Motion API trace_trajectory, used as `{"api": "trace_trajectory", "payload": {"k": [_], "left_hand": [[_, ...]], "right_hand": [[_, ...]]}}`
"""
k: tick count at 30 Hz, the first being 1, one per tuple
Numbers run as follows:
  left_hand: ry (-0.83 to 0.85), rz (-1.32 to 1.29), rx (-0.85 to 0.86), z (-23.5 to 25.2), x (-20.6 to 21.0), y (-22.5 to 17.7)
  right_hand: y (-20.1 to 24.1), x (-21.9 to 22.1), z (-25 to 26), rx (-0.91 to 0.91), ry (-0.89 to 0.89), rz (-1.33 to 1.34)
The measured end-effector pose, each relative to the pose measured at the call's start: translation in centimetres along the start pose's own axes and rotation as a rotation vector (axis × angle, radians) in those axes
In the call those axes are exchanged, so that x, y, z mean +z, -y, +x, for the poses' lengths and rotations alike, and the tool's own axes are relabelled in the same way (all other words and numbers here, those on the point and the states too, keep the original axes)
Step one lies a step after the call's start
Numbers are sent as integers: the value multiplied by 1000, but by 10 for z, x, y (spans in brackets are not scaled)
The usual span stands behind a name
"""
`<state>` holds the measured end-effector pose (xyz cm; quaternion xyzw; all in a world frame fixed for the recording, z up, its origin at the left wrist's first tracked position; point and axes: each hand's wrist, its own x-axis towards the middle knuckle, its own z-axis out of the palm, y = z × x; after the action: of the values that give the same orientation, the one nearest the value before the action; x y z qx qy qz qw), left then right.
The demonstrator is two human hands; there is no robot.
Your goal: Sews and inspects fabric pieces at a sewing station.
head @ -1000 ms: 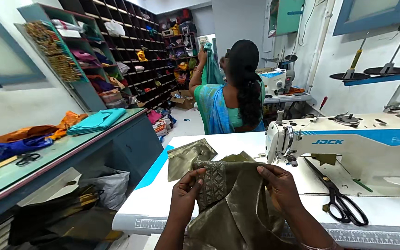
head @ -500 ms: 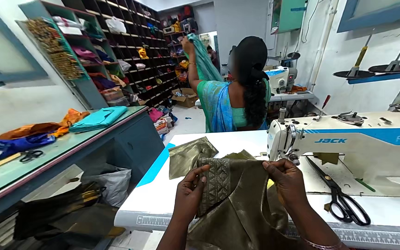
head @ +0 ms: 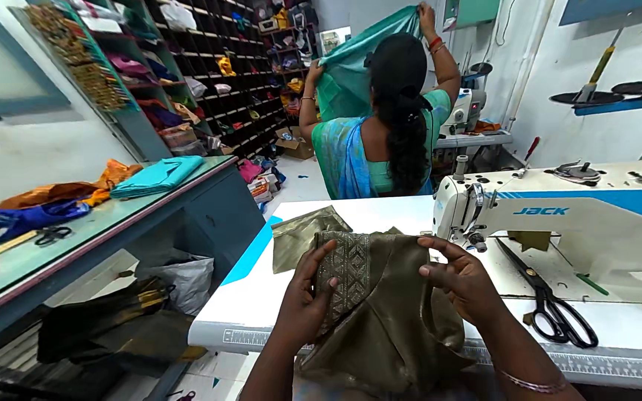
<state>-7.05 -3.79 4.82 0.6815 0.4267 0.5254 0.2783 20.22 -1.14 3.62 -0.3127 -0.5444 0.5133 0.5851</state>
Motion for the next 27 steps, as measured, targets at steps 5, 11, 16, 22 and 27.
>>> {"api": "trace_trajectory", "payload": {"k": [5,11,16,22,27], "left_hand": [[48,52,-54,8,-3,15],[168,54,-294,14,17,92],[185,59,-305,17,25,96],[211,43,-252,23,31,88],[196,212,-235,23,29,91]], "right_hand": [[-20,-1,4,190,53,-74],[-84,-17,12,386,-5,-268],[-76,-26,23,356,-31,-385],[-63,-19,63,369,139,-694],[-78,-14,83,390,263,-749]]}}
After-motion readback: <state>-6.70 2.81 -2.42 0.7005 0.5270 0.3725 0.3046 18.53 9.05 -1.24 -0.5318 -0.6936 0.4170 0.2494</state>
